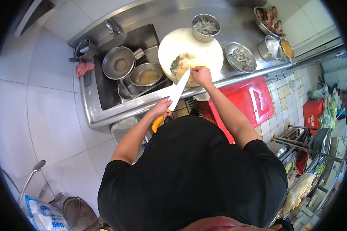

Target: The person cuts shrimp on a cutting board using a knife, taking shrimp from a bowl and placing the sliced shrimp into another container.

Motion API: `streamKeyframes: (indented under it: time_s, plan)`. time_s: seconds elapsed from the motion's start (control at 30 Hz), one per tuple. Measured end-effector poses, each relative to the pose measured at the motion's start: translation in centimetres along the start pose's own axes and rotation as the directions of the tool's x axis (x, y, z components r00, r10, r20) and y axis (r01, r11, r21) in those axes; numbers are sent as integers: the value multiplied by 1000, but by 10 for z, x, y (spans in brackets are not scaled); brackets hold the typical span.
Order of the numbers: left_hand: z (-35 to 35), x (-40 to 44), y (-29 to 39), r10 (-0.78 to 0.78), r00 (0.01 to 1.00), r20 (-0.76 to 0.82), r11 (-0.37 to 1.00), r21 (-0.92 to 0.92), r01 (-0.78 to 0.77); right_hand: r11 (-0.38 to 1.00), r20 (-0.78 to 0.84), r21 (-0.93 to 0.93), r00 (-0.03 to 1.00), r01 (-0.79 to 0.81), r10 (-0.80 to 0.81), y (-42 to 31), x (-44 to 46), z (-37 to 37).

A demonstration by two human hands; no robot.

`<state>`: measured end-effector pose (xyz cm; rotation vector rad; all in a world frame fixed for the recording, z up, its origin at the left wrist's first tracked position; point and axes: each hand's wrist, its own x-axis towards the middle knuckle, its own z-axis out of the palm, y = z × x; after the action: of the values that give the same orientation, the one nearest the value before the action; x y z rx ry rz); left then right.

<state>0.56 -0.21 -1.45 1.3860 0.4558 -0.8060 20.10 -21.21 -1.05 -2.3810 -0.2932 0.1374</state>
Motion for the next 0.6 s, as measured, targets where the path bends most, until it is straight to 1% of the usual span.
streamKeyframes:
  time_s: [0.03,0.07,0.1,0.13,0.17,0.2,0.27,0.3,0.37,0.4,0.43,0.47,0.5,0.57,0.6]
  plan:
    - [0,-5,-2,-2,1000,-11,999,32,2,999,-2,-3,999,-50,50,-1,0,1]
    - [-1,-8,-5,-3,1000,-14,1000,27,3,995,-4,-6,995,-98,98,-2,1,3]
    - [-3,-10,-8,3,1000,-22,998,68,-1,996,2,-6,996,-94,94,-3,3,3]
    - [-4,-12,-10,9,1000,-29,994,110,-6,988,16,2,988,-156,155,-5,5,3]
    - [-5,-16,-14,9,999,-35,994,105,-6,976,29,9,976,-216,216,-7,6,3]
    - [-5,-20,-16,15,1000,-24,994,108,-12,977,33,9,977,-212,211,-6,7,4]
    - [-11,-27,-15,24,1000,-15,994,110,-22,963,47,2,962,-268,268,-5,11,4]
    - [-17,-34,-11,8,1000,-19,991,133,-6,964,48,1,963,-264,264,-6,12,2]
    - [-28,-39,-10,-6,1000,-26,988,156,10,976,37,-61,977,-207,210,-7,12,-1]
    - [-33,-40,-7,10,998,-57,992,125,-3,977,39,-61,978,-203,206,-4,12,-1]
    - [-36,-40,-4,24,996,-89,995,94,-16,989,36,-148,999,23,-18,1,12,-4]
    - [-36,-38,-2,52,989,-136,991,126,-34,941,53,-233,969,245,-240,5,12,-6]
    - [-32,-39,5,52,989,-140,992,122,-35,940,56,-232,968,250,-243,7,12,-10]
    - [-20,-37,19,69,981,-180,987,154,-41,967,145,-139,970,215,-195,6,13,-18]
    - [-11,-36,26,83,978,-193,979,200,-43,966,146,-139,969,219,-199,5,13,-22]
